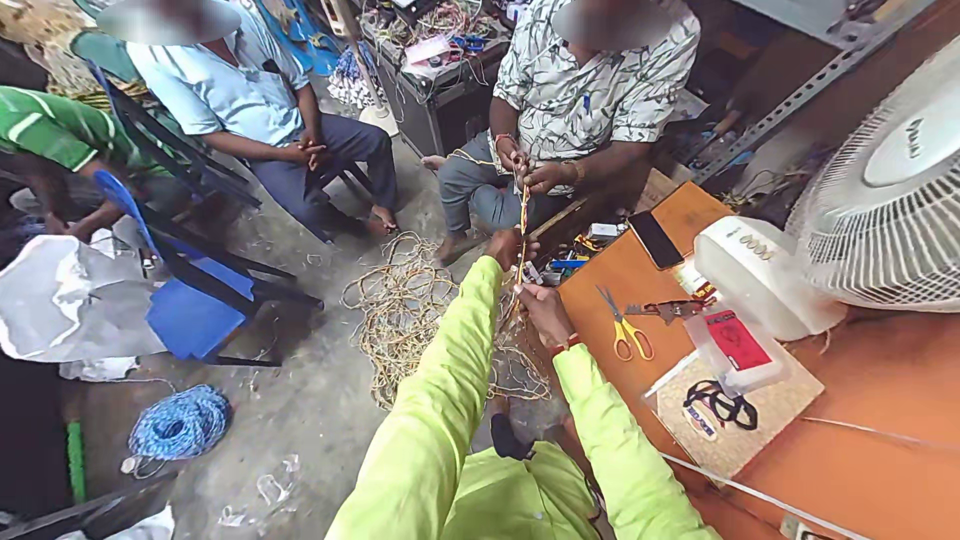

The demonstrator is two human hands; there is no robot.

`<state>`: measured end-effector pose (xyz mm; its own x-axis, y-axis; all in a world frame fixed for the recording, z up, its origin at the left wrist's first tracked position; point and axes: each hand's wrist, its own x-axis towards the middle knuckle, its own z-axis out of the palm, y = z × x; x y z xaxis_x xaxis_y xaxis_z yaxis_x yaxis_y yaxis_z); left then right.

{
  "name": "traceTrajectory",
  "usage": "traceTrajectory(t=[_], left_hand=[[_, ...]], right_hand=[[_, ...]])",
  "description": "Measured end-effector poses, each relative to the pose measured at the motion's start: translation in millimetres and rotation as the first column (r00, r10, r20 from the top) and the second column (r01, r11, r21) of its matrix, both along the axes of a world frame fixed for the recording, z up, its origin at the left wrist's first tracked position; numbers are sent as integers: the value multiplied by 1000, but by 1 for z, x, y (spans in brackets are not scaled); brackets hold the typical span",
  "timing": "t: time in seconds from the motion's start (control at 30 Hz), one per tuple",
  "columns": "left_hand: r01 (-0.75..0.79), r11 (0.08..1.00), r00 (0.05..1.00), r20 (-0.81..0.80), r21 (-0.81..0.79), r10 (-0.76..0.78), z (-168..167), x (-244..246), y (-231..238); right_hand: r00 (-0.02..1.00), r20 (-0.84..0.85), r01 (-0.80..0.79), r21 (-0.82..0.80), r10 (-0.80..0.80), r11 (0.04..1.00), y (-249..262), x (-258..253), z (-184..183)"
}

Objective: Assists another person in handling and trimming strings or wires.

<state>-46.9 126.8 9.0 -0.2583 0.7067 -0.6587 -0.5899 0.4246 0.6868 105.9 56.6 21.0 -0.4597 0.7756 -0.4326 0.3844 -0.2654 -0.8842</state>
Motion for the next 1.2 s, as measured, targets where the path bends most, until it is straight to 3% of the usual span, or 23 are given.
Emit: traceTrajectory(t=[0.17, 0.33, 0.4, 0.47, 0.53, 0.6, 0.8, 0.97, 1.1, 1.2], left_hand=[[-35, 995, 995, 91, 92, 27, 12, -13, 4], [35, 997, 992, -127, 69, -26, 8, -7, 21], [33, 998, 973, -228, 58, -19, 12, -9, 20], [43, 998, 963, -269, 54, -26, 11, -14, 16], [48, 997, 957, -290, 59, -29, 10, -16, 13], [62, 998, 942, -333, 31, -48, 8, -14, 12], [75, 997, 895, -442, 29, -54, 2, -6, 6], [74, 995, 910, -411, 60, -43, 3, -4, -1], [109, 992, 877, -476, 67, -64, -5, -3, -6], [106, 994, 873, -482, 39, -74, -13, 1, -13]], right_hand=[[991, 90, -100, 57, 94, 993, -7, 5, 2], [999, 45, -15, 159, 8, 987, -12, 24, -6], [985, 136, 73, 249, -109, 966, -6, 49, -26], [906, 388, 53, 292, -168, 955, -2, 91, -31], [695, 693, -45, 309, -192, 950, 8, 132, -41], [553, 809, -70, 286, -202, 956, 16, 162, -52], [516, 849, -168, 229, -113, 959, 36, 190, -69], [454, 890, -131, 115, -44, 985, 45, 182, -60], [404, 914, -131, 23, 32, 991, 46, 178, -45], [447, 893, -77, -18, 51, 997, 51, 184, -44]])
